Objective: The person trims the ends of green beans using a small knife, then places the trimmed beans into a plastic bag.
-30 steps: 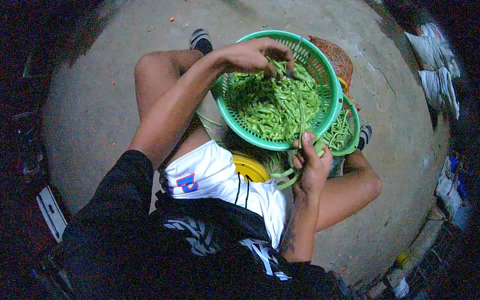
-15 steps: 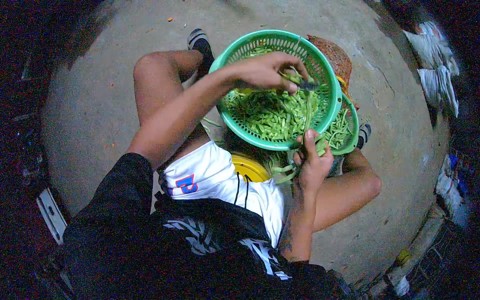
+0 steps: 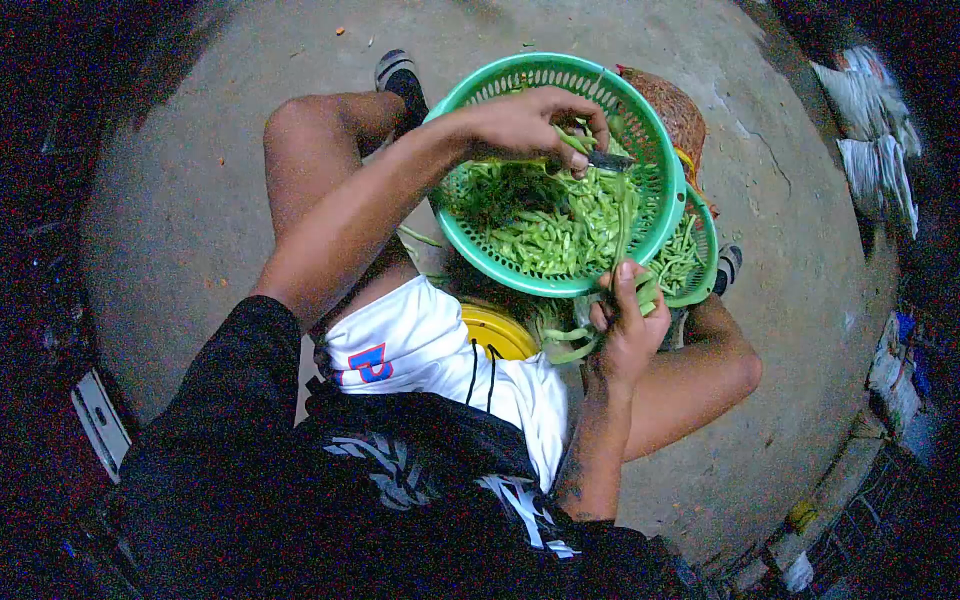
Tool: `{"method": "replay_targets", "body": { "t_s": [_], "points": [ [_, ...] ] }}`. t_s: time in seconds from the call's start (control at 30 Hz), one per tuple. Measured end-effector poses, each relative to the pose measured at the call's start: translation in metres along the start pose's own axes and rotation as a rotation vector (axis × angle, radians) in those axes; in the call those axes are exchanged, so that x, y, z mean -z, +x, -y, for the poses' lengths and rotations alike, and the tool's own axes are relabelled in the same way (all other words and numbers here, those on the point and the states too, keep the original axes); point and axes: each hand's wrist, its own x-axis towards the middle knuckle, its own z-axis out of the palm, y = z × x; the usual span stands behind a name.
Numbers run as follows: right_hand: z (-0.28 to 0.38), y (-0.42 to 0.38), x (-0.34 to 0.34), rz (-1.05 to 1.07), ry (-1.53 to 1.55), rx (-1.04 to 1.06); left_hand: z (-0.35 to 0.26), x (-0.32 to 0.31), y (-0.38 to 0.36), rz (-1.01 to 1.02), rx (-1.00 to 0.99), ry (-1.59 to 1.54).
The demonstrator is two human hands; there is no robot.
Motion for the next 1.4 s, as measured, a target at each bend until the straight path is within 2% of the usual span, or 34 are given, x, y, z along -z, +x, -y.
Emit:
{"method": "replay_targets", "body": {
  "t_s": [0.17, 0.23, 0.27, 0.3, 0.37, 0.43, 0.5, 0.53, 0.57, 0.63, 0.67, 0.77, 0.83, 0.9, 0.93, 0.97, 1.03, 1.17, 1.23, 1.3, 1.37, 1.4],
  "points": [
    [-0.004, 0.002, -0.004, -0.007, -0.017, -0.028, -0.004, -0.023, -0.001, 0.079, -0.024, 0.013],
    [-0.004, 0.000, -0.008, 0.009, -0.029, -0.018, -0.002, -0.027, 0.001, 0.153, -0.113, 0.212],
    [-0.003, -0.002, -0.007, 0.009, -0.033, -0.021, 0.006, -0.018, 0.004, 0.141, -0.266, 0.244],
    [-0.001, -0.003, -0.005, 0.016, -0.034, -0.018, 0.009, -0.009, 0.006, 0.140, -0.268, 0.244],
    [0.000, -0.002, -0.001, 0.024, -0.030, -0.010, 0.010, 0.007, 0.003, 0.108, -0.044, -0.015],
    [-0.001, -0.001, 0.002, 0.025, -0.012, -0.026, 0.001, 0.005, -0.002, 0.101, -0.012, -0.027],
    [-0.001, -0.001, -0.003, 0.021, -0.015, -0.036, -0.004, -0.011, -0.004, 0.181, 0.014, -0.022],
    [0.000, -0.001, -0.006, 0.019, -0.022, -0.048, -0.019, -0.021, -0.010, 0.216, 0.000, 0.099],
    [-0.001, 0.000, -0.006, 0.019, -0.025, -0.052, -0.014, -0.021, -0.008, 0.214, 0.001, 0.095],
    [-0.002, 0.001, -0.003, 0.067, 0.010, -0.026, 0.003, -0.017, 0.000, 0.231, -0.145, 0.090],
    [-0.002, 0.000, -0.002, 0.068, 0.009, -0.026, 0.009, -0.009, 0.001, 0.184, -0.111, -0.018],
    [0.000, -0.002, -0.002, 0.033, -0.004, -0.007, -0.006, 0.007, -0.007, 0.117, -0.007, 0.018],
    [-0.001, -0.001, -0.003, 0.030, 0.001, -0.017, -0.010, -0.008, -0.009, 0.103, 0.022, -0.032],
    [0.001, 0.000, -0.010, 0.038, -0.023, -0.021, -0.011, -0.023, -0.008, 0.242, -0.019, 0.093],
    [0.001, 0.000, -0.013, 0.047, -0.049, -0.028, -0.009, -0.027, -0.005, 0.272, 0.037, 0.074],
    [0.000, -0.001, -0.011, 0.044, -0.054, -0.035, -0.002, -0.024, -0.004, 0.272, 0.039, 0.066],
    [0.001, 0.002, -0.007, 0.058, -0.012, -0.034, 0.007, -0.008, 0.000, 0.191, -0.118, 0.004],
    [-0.001, 0.002, -0.004, 0.087, 0.029, -0.029, -0.009, 0.005, -0.005, 0.178, 0.006, 0.045],
    [0.001, 0.002, -0.012, 0.022, -0.013, -0.069, -0.009, -0.020, -0.006, 0.260, -0.031, 0.027],
    [0.001, 0.004, -0.015, 0.051, 0.022, -0.062, -0.008, -0.030, -0.004, 0.350, 0.042, -0.015],
    [0.001, 0.002, -0.013, 0.081, 0.057, -0.054, 0.003, -0.017, 0.002, 0.304, -0.204, 0.130],
    [0.001, 0.002, -0.012, 0.086, 0.054, -0.056, 0.001, -0.010, 0.001, 0.250, -0.084, -0.061]
  ]
}}
